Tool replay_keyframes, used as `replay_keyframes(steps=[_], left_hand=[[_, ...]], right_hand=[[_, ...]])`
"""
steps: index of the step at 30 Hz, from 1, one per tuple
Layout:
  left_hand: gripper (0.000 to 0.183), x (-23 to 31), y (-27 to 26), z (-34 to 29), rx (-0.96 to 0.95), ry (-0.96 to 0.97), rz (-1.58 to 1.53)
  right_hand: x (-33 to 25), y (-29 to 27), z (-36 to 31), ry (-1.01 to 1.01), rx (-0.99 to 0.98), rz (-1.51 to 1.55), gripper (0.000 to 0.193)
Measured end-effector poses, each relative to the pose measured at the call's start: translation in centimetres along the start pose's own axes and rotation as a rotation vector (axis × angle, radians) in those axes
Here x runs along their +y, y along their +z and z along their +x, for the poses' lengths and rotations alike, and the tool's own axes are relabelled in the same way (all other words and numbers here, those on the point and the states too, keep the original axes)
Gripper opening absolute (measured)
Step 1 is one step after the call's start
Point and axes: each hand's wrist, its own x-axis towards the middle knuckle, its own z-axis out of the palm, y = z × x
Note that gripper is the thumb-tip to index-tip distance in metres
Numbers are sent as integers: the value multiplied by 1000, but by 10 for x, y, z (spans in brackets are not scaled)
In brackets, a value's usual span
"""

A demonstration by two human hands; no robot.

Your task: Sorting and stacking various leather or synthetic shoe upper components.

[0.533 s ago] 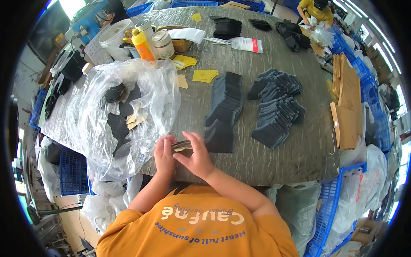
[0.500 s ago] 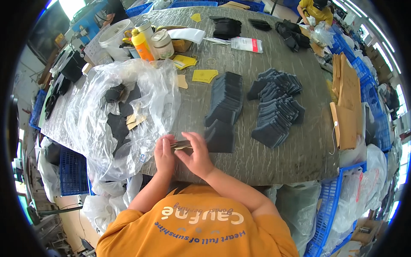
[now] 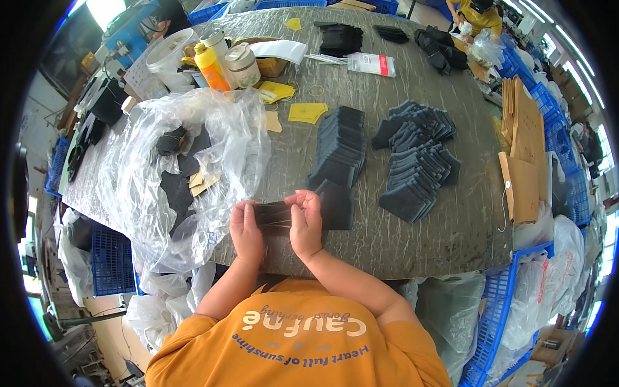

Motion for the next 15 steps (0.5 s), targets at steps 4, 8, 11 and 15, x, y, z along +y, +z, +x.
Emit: replay_keyframes(steps=[4,8,11,15], left_hand=[[15,-9,-8,4,-31,85,98],[21,-7,-5,4,24,58,168],[25,0,1,5,31,60,211],[27,-12,-2,11,80,129,385]], right_hand=[[12,-10,-2,-7,-130,-278,19],[10,-4,0,-207,-151,-418,23],[5,-4,-1,-72,-226,-266,28],[-21,-3,-3,-390,-549,-768,52]])
